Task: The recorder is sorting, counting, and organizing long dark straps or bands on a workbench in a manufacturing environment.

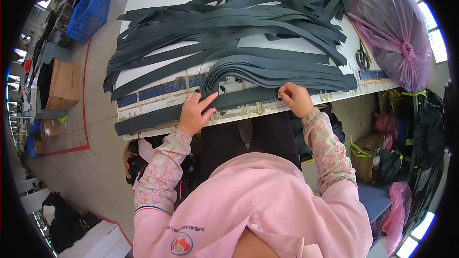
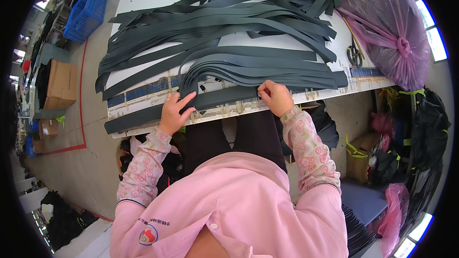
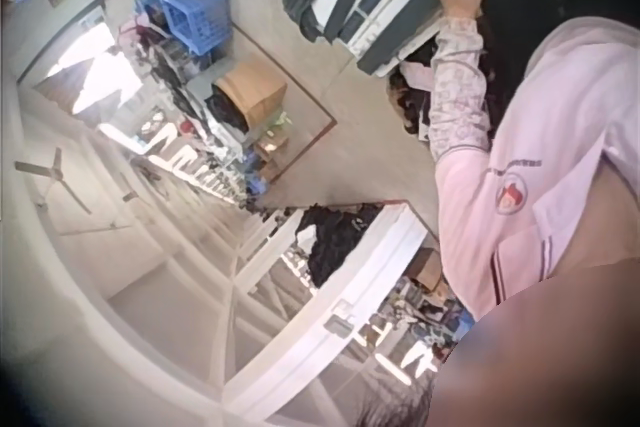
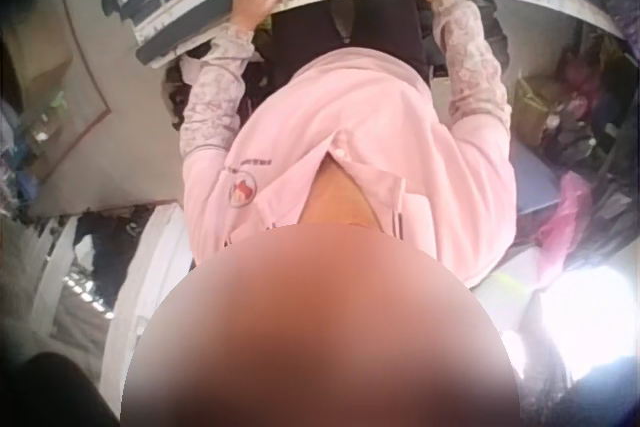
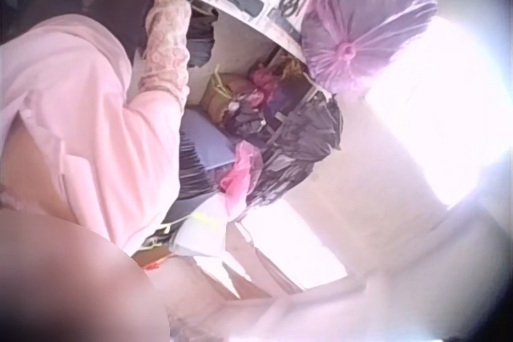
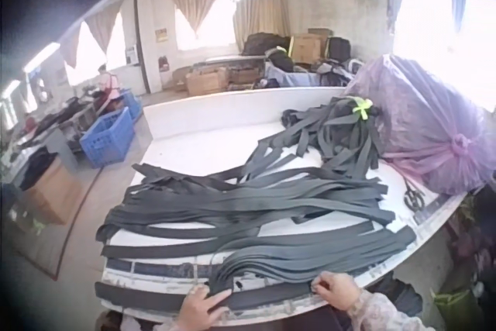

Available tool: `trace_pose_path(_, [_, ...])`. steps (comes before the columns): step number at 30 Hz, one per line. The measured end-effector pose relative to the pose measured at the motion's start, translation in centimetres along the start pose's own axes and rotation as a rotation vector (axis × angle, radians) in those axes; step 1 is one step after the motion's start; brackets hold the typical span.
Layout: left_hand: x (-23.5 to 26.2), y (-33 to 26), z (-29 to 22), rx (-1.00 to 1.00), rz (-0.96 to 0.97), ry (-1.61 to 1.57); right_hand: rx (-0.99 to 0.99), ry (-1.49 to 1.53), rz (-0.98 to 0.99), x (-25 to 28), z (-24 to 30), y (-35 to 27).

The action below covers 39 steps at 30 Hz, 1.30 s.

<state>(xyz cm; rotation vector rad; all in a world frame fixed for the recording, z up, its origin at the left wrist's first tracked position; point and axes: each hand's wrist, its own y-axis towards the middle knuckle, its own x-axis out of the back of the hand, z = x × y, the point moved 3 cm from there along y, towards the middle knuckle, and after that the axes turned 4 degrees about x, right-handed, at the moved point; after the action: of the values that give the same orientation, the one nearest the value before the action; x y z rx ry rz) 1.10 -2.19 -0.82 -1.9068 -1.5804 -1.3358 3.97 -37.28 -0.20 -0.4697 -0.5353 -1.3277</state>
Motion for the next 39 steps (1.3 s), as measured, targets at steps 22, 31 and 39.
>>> trace_pose_path(22, [0.0,0.1,0.1,-0.016,0.003,0.013,0.141,-0.025,0.402,-5.7,6.9,-1.6])
trace_pose_path(31, [0.1,-0.1,0.1,-0.004,0.004,0.015,0.343,-0.261,0.419,-9.3,8.2,-1.7])
trace_pose_path(39, [0.3,-0.1,0.1,0.006,0.004,0.010,0.222,-0.275,0.529,-8.8,8.9,-1.4])
